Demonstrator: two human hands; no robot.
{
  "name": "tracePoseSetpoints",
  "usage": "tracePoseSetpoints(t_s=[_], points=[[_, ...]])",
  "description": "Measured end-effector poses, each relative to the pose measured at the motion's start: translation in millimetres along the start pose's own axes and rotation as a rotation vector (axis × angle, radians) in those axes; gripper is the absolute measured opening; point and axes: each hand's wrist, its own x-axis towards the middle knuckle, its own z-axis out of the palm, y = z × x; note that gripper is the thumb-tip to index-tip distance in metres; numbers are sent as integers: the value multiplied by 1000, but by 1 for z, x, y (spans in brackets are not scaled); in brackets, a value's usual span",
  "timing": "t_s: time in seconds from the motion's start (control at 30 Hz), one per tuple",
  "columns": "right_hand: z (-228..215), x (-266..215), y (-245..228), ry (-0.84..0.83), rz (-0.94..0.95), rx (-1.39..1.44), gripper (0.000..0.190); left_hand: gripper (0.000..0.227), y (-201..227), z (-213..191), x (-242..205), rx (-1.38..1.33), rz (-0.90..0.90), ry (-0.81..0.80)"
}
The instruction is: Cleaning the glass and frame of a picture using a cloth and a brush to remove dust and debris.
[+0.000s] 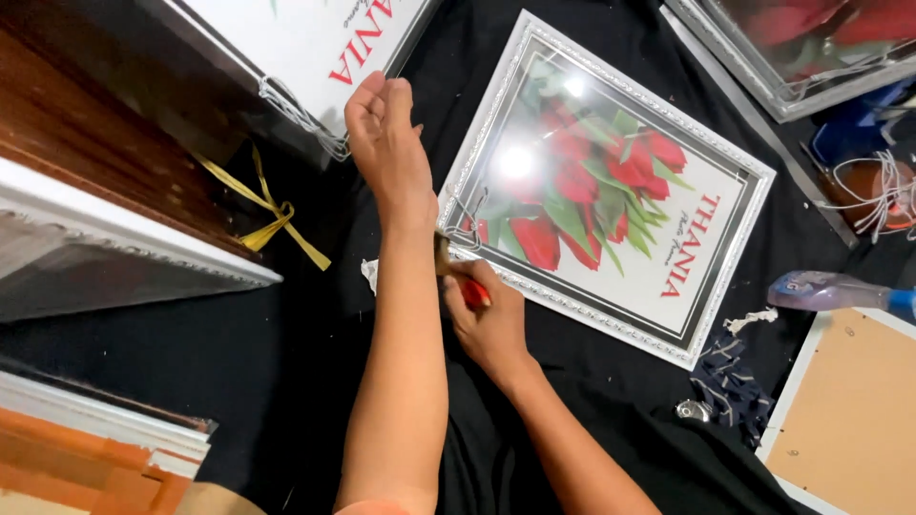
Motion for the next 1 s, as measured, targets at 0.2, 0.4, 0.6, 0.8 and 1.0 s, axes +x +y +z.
tracePoseSetpoints(t_s=[0.2, 0.4, 0.6, 0.8, 1.0], points=[[-31, 55, -30, -35, 110, 138, 12, 53, 24, 0, -9, 31, -62, 75], [-27, 161, 23, -145, 17, -80, 18, 49, -8, -7, 0, 53, 62, -2], [-51, 316, 44, 69, -249, -233, 8, 47, -6, 5, 5, 110, -69, -3], [-72, 319, -37, -16, 3, -72, 10, 45, -3, 13, 4, 159, -196, -12], [-81, 357, 8, 85, -71, -62, 7, 43, -21, 23, 1, 249, -227, -108]])
